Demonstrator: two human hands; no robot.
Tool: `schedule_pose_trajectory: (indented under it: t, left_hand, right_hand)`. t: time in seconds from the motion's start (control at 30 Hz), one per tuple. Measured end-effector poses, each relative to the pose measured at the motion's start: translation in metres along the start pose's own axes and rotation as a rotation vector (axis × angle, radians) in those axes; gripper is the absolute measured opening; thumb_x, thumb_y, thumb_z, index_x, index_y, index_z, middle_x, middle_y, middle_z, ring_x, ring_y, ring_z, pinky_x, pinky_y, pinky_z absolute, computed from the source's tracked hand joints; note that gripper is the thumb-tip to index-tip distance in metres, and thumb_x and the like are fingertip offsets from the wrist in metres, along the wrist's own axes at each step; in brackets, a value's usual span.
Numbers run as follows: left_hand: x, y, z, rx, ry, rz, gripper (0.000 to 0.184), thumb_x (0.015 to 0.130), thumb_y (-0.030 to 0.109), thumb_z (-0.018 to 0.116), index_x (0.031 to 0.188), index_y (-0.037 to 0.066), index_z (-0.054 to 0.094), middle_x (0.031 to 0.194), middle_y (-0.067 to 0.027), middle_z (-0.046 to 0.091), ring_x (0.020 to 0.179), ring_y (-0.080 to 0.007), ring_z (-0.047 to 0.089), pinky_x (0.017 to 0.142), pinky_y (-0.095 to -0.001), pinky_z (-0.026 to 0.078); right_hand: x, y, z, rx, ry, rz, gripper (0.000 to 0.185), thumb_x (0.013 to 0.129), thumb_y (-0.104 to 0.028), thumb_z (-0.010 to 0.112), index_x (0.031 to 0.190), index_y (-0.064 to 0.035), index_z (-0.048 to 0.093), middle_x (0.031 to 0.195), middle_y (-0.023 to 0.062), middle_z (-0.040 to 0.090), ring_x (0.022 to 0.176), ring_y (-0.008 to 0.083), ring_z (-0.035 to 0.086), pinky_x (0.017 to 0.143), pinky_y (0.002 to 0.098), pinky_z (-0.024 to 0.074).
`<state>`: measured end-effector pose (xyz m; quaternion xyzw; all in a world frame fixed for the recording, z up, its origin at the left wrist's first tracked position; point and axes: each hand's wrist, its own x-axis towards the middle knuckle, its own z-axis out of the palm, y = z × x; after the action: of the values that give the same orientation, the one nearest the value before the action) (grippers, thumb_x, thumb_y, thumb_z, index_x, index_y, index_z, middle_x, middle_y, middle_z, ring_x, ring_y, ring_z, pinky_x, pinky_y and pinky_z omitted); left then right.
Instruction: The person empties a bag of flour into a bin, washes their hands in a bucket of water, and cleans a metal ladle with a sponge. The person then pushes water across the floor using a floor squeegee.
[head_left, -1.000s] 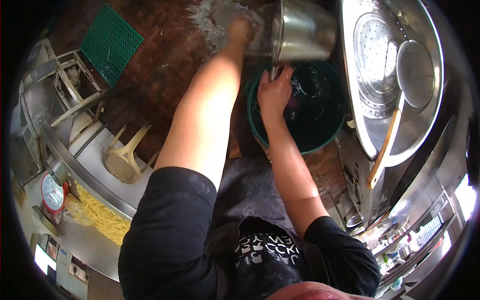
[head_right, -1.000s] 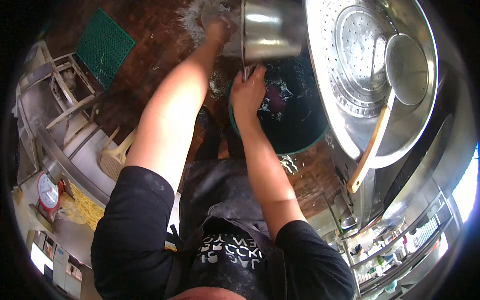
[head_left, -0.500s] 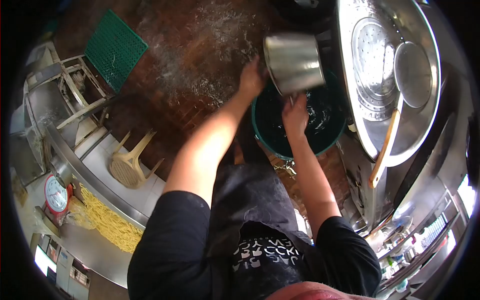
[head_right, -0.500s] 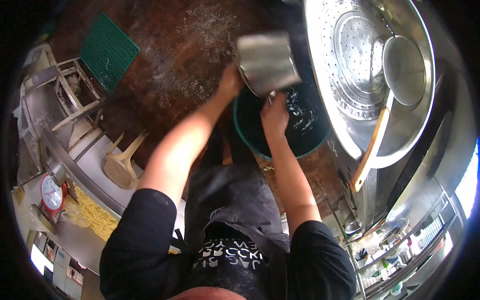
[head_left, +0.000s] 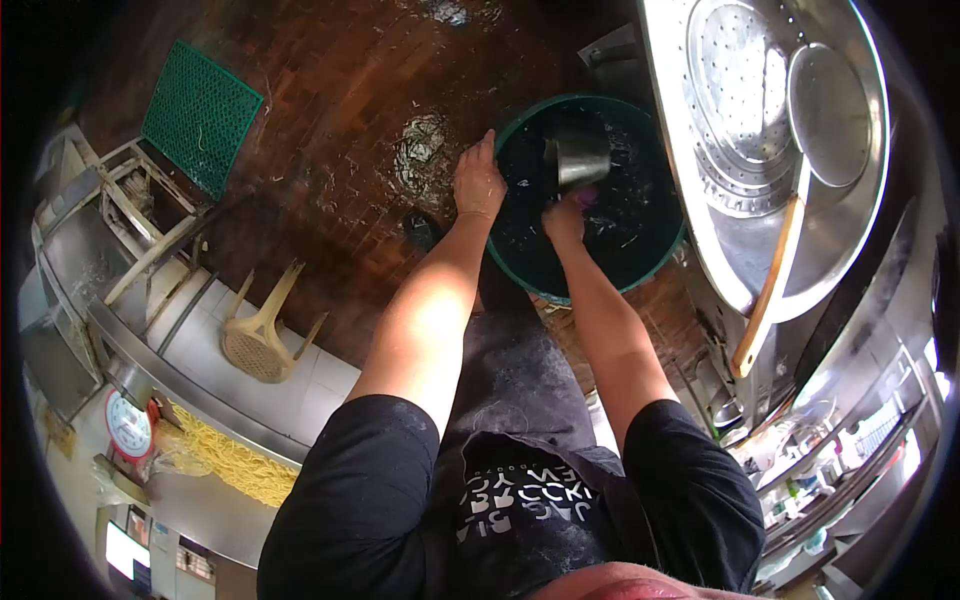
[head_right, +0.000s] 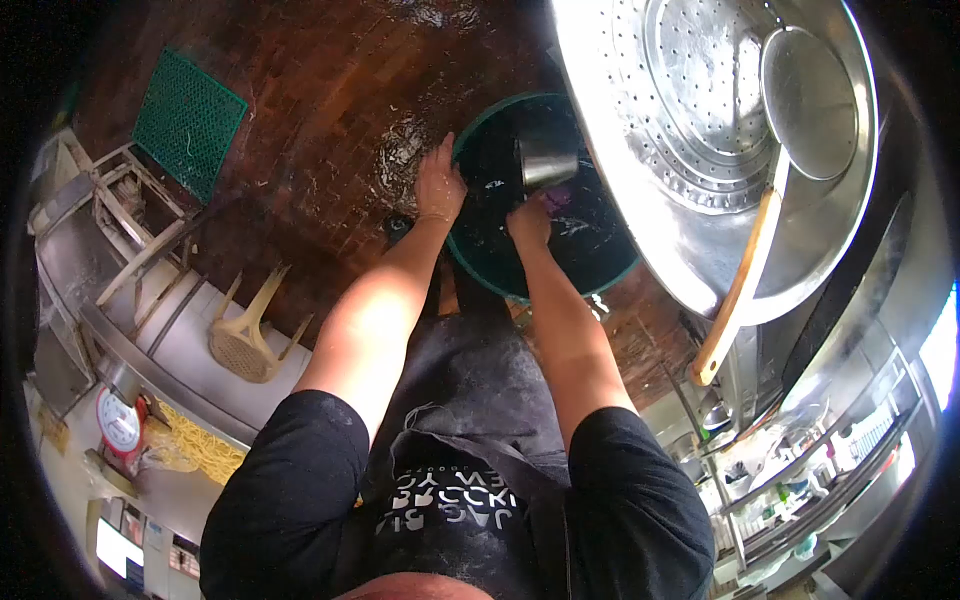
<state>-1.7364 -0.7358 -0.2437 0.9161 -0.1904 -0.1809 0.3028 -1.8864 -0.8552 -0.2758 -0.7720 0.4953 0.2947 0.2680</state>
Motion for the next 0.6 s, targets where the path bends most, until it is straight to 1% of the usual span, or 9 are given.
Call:
schedule_pose_trajectory:
  t: [0.13,0.2,0.27,0.33,0.4,0.43,0.47,0.57,0.6]
  left_hand:
    - [0.002,-0.001,0.004,0.042,0.002,0.017,0.062,0.081,-0.001,0.06,0.141,0.006,0.045,0.118,-0.0182,0.061,0.109,-0.037,0.057,0.095,-0.0458,0.047]
    - [0.002,0.0,0.003,0.01,0.012,0.001,0.062,0.081,-0.001,0.06,0.141,0.005,0.045,0.116,-0.0186,0.062,0.107,-0.0378,0.057,0.094,-0.0466,0.047]
    - [0.001,-0.001,0.002,0.003,0.008,0.019,0.061,0.082,-0.001,0.06,0.141,0.005,0.045,0.115,-0.0191,0.062,0.107,-0.0385,0.057,0.093,-0.0471,0.047]
    - [0.003,0.005,-0.005,0.02,-0.029,-0.012,0.059,0.084,0.003,0.062,0.14,0.004,0.045,0.114,-0.0204,0.062,0.106,-0.0396,0.057,0.093,-0.0482,0.047]
    - [0.005,0.013,-0.009,-0.037,-0.017,-0.054,0.051,0.087,0.004,0.061,0.136,0.002,0.05,0.115,-0.0247,0.062,0.107,-0.0432,0.058,0.092,-0.0497,0.047]
    - [0.006,0.016,-0.011,-0.066,-0.016,-0.078,0.047,0.088,0.005,0.061,0.134,0.002,0.052,0.115,-0.0268,0.062,0.107,-0.0451,0.058,0.091,-0.0504,0.048]
    - [0.006,0.007,-0.003,-0.062,-0.027,-0.091,0.043,0.092,0.012,0.061,0.132,0.001,0.053,0.114,-0.0276,0.062,0.107,-0.0455,0.059,0.092,-0.0501,0.048]
    - [0.007,0.009,-0.006,-0.063,-0.045,-0.051,0.049,0.092,0.018,0.062,0.137,0.003,0.05,0.116,-0.0234,0.062,0.106,-0.0417,0.058,0.091,-0.0497,0.047]
    - [0.006,0.014,-0.012,-0.115,-0.065,-0.067,0.046,0.096,0.027,0.057,0.135,0.003,0.053,0.118,-0.0252,0.062,0.11,-0.0431,0.057,0.096,-0.0493,0.046]
  right_hand:
    - [0.055,-0.001,0.037,-0.078,-0.099,0.036,0.083,0.085,-0.028,0.069,0.147,0.0011,0.023,0.119,0.0274,0.063,0.112,0.0434,0.062,0.09,0.049,0.053]
    - [0.075,0.016,0.06,0.052,-0.059,-0.051,0.072,0.085,-0.027,0.067,0.142,0.0031,0.035,0.104,0.0232,0.067,0.083,0.0348,0.067,0.07,0.0458,0.0545]
    - [0.084,0.024,0.062,0.273,-0.224,-0.037,0.064,0.086,-0.025,0.066,0.138,0.0034,0.042,0.088,0.0177,0.066,0.061,0.0267,0.064,0.054,0.0417,0.0526]
    - [0.092,0.034,0.048,0.573,-0.583,0.077,0.057,0.086,-0.021,0.066,0.134,0.0019,0.046,0.071,0.0111,0.061,0.047,0.0191,0.056,0.042,0.0366,0.0473]
    - [0.067,0.033,0.032,0.717,-0.415,0.042,0.041,0.086,-0.014,0.064,0.122,0.0016,0.051,0.059,0.0047,0.049,0.043,0.015,0.049,0.036,0.0336,0.0422]
    - [0.066,0.043,0.034,0.672,-0.489,0.07,0.035,0.086,-0.013,0.064,0.116,0.0018,0.053,0.057,0.0048,0.049,0.042,0.0156,0.049,0.037,0.034,0.0427]
    - [0.056,0.047,0.028,0.721,-0.512,0.065,0.029,0.086,-0.012,0.063,0.109,0.0014,0.053,0.057,0.0048,0.049,0.042,0.0159,0.049,0.037,0.0339,0.0427]
    - [0.011,0.056,0.005,0.952,-0.517,0.005,0.015,0.085,-0.008,0.063,0.094,-0.0015,0.053,0.056,0.005,0.05,0.04,0.016,0.049,0.036,0.0325,0.0415]
    - [-0.001,0.06,0.003,0.987,-0.526,-0.02,0.012,0.084,-0.007,0.062,0.09,-0.0029,0.052,0.056,0.005,0.05,0.04,0.0159,0.05,0.036,0.0316,0.0409]
